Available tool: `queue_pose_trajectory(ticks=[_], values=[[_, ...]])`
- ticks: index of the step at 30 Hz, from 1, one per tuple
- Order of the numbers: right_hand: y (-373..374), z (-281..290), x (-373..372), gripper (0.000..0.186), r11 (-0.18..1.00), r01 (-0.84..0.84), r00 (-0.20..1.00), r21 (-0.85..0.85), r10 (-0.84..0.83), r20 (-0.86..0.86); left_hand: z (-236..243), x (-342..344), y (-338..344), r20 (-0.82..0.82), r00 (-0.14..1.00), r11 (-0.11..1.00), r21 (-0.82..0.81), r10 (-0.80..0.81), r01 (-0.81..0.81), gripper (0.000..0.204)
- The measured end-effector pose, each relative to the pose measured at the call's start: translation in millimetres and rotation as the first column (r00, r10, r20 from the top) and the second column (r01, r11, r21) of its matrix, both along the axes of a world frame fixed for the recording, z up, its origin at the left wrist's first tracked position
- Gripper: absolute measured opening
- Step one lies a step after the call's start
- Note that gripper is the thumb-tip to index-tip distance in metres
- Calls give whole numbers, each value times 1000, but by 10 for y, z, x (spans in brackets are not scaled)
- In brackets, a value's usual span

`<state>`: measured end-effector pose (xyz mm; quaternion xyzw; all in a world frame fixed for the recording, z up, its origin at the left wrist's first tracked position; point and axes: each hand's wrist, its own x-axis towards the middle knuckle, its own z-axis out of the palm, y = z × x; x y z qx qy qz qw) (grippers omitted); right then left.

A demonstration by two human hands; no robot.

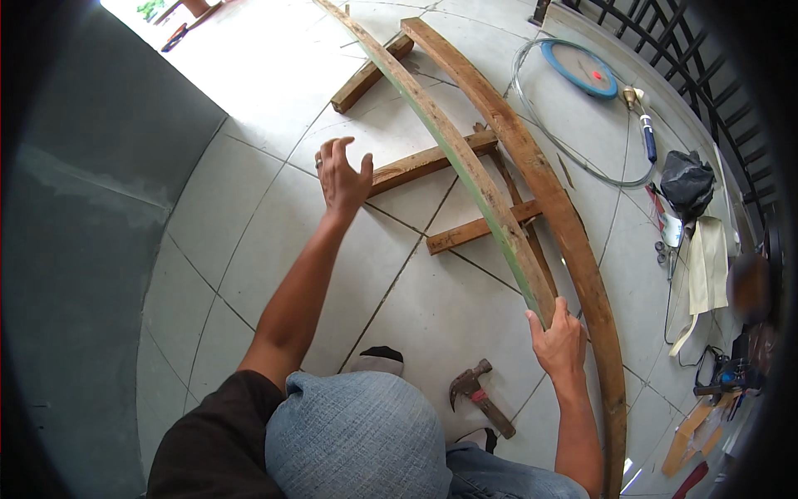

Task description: The person nails pieces of wood together with a hammer to create a curved structure.

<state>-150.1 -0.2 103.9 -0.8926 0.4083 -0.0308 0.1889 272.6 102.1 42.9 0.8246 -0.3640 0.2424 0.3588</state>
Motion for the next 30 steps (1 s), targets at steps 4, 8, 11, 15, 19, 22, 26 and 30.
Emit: queue_pose_trajectory(ticks=[4, 8, 11, 15, 19, 22, 26, 30], values=[[-80, -113, 285, 45, 1000, 1, 999, -5, -2, -39, -32, 63, -128, -356, 933, 971, 194, -61, 137, 55], [-134, -252, 511, 44, 999, -34, 999, 10, 34, 2, -62, -120, -8, -382, 907, 756, 538, -176, 373, 82], [-144, -283, 658, 43, 996, -34, 997, 85, 40, -72, -121, -91, -19, -358, 918, 720, 591, -171, 365, 88], [-160, -400, 689, 48, 991, -20, 998, 132, 28, -55, -233, -197, -27, -200, 955, 857, 427, -221, 288, 73], [-191, -382, 757, 44, 995, -39, 999, 92, 42, -30, -156, -378, -57, -196, 939, 935, 163, -281, 314, 48], [-185, -338, 797, 45, 984, 23, 986, 179, 7, -166, -57, -368, -212, -214, 936, 950, 83, -279, 302, 40], [-154, -459, 731, 47, 991, 22, 990, 135, -3, -143, 94, -272, -800, -60, 897, 895, 62, -438, 442, 46], [-71, -294, 811, 45, 980, 72, 979, 183, -35, -199, 93, -93, -1361, -583, 813, 999, -23, 16, -36, 70]])
